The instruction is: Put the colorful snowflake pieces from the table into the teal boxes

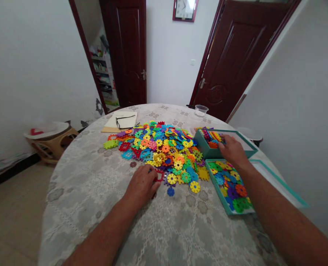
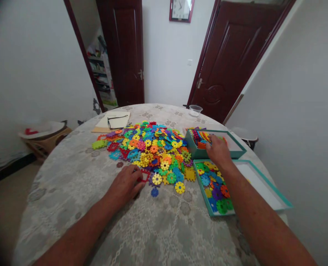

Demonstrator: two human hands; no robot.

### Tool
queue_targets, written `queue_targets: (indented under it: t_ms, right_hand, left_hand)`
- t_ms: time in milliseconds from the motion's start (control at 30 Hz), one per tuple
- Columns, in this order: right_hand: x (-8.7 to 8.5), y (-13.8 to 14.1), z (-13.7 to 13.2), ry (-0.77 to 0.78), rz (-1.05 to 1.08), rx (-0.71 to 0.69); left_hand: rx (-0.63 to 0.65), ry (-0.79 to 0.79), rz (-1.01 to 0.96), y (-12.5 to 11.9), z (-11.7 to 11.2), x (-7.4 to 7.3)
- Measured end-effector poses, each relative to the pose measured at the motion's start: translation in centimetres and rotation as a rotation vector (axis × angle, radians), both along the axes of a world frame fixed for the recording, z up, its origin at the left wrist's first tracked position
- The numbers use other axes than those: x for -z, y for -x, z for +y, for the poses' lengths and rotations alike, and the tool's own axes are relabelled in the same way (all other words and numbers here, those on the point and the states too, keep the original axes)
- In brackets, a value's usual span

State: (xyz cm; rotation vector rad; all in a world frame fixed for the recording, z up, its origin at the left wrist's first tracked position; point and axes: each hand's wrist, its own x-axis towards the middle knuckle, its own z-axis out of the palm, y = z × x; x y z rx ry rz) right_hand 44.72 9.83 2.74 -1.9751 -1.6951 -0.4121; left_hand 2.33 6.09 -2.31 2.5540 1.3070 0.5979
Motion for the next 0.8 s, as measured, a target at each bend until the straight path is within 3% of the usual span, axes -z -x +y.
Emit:
queue_targets:
  t_ms: [133, 233, 333, 433, 533, 633, 800]
  right_hand:
    - [-0.5, 4.7, -2.6, -0.084, 0.060, -0.128]
    - [-0.4, 10.3, -5.8, 0.027, 0.219, -0.336]
    - [0.9, 16.0, -8.9, 0.136, 0.367, -0.568]
    - [3.0, 19.7, -10.8, 0.220, 0.451, -0.757]
    - [4.7, 21.1, -11.5, 0.256, 0.488, -0.775]
    - [5.5, 21.2, -11.7, 0.260, 0.538, -0.712]
    - [6.1, 21.2, -12.0, 0.210, 0.655, -0.652]
  left_hand:
    - [0.012, 0.013, -0.051, -0.1, 0.3, 0.4]
    - [0.057, 0.051, -0.156, -0.1, 0.2, 0.4]
    - [0.167, 0.132, -0.271, -0.2, -0.2, -0.1]
    - [0.281, 0.247, -0.338, -0.3, -0.8, -0.9]
    - [0.327, 0.337, -0.323, -0.5, -1.2, -1.6]
    - [0.291, 0.337, -0.313, -0.6, -1.2, -1.7]
    - [0.087, 0.086, -0.382, -0.4, -0.7, -0.6]
